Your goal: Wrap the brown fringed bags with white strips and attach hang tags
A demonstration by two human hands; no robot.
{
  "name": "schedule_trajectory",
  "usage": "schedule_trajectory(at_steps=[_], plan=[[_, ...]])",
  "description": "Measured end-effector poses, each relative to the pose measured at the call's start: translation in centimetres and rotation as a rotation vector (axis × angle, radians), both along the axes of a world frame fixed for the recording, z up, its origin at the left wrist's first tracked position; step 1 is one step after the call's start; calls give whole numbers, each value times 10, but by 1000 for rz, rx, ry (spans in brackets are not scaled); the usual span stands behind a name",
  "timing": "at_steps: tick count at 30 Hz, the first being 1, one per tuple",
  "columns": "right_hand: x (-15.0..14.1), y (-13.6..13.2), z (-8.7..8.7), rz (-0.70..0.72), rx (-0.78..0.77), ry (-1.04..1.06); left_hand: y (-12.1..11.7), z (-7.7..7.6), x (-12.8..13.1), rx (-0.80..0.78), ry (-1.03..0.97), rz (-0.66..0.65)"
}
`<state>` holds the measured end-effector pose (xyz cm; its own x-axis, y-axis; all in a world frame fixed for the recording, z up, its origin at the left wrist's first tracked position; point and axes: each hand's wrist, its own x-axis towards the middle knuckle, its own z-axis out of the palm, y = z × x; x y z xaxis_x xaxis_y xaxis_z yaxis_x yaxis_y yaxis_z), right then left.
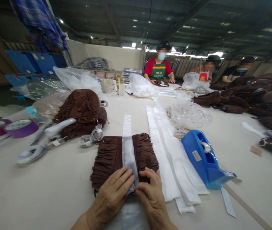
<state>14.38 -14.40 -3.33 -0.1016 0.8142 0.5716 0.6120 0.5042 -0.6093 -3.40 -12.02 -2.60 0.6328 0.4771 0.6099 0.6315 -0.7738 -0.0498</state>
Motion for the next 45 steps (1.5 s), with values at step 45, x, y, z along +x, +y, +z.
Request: schedule_trajectory(at_steps=[45], plan=[[26,-39,2,216,-680,-153,7,-1,8,-85,-132,-153]])
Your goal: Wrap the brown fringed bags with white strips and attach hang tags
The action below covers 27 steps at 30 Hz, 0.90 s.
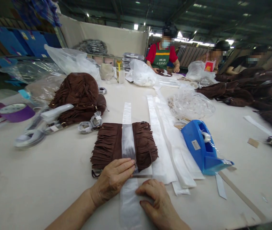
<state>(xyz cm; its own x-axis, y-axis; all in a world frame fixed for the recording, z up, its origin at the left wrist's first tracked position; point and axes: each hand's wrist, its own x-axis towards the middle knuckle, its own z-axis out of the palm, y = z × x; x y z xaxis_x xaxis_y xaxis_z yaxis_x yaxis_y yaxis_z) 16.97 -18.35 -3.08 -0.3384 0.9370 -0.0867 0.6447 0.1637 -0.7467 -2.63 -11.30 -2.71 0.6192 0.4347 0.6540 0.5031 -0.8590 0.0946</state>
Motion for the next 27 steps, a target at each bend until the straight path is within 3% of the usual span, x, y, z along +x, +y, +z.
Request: schedule_trajectory(at_steps=[8,14,20,27], plan=[[-7,4,11,-51,-112,-38,-1,-2,-1,-18,-9,-4],[5,5,6,-48,-128,121,0,-2,0,-28,-19,-2],[2,8,4,-96,-57,97,0,-2,0,-20,-12,5],[1,7,0,-42,61,102,-1,0,1,-23,-28,4]])
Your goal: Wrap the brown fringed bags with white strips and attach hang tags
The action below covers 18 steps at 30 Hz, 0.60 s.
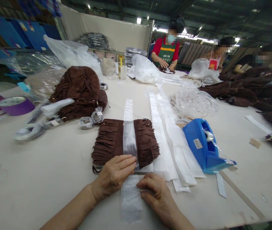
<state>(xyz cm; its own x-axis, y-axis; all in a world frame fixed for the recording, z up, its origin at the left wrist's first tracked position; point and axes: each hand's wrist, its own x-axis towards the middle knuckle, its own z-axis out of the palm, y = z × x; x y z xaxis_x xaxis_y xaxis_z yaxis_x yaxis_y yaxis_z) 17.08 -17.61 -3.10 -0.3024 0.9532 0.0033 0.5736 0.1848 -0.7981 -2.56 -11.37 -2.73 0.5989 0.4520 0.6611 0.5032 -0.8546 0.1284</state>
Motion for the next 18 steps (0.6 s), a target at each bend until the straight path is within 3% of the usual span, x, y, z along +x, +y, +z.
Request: schedule_trajectory(at_steps=[9,15,18], plan=[[0,-2,-5,26,85,-9,-1,-3,0,-15,8,-3],[-8,-11,-19,-25,404,-40,0,-2,-2,23,28,-2],[-11,-10,-20,15,555,-88,0,0,-3,62,55,-11]])
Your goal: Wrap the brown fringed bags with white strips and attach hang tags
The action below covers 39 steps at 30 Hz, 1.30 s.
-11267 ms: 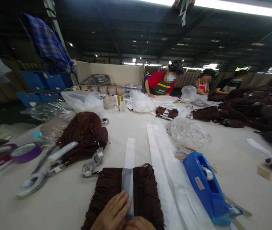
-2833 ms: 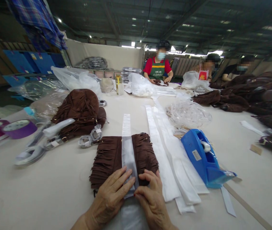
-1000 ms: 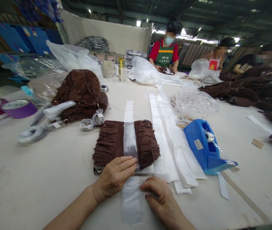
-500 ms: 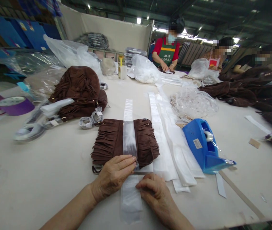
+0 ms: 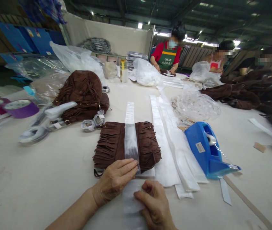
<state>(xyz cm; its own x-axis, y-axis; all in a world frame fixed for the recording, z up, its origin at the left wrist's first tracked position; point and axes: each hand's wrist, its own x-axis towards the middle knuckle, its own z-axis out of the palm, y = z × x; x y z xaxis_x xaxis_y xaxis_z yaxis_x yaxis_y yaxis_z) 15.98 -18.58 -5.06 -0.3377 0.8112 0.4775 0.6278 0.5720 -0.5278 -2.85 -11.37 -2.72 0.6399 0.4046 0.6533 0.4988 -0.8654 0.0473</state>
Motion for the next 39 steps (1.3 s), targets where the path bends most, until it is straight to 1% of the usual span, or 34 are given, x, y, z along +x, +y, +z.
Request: schedule_trajectory(at_steps=[3,6,9,12,15,20,24,26,28,30,33,35,37,39], plan=[[-2,6,6,84,163,-2,-1,2,0,23,10,10],[-5,13,13,133,266,52,-2,2,2,19,8,25],[-9,16,19,154,313,58,-3,2,3,25,5,32],[-12,17,22,175,363,-7,-3,0,4,42,3,30],[-13,18,24,194,427,-68,-2,-1,4,36,16,24],[-10,23,25,253,499,-76,-2,0,5,47,7,43],[-7,29,38,298,477,-130,-2,-2,7,28,13,36],[-6,33,46,306,443,-149,-2,-4,8,27,13,54],[-5,38,53,329,373,-134,-2,-4,8,20,12,70],[-5,47,58,343,284,-100,-2,-1,7,-2,5,59],[-6,65,62,320,200,-51,-5,5,1,-105,-41,-3],[-7,77,61,296,167,-25,-9,6,-4,-191,-77,-34],[-8,87,59,270,115,-10,-15,2,-8,-236,-128,21],[-10,93,55,233,58,0,-20,-5,-10,-243,-191,132]])
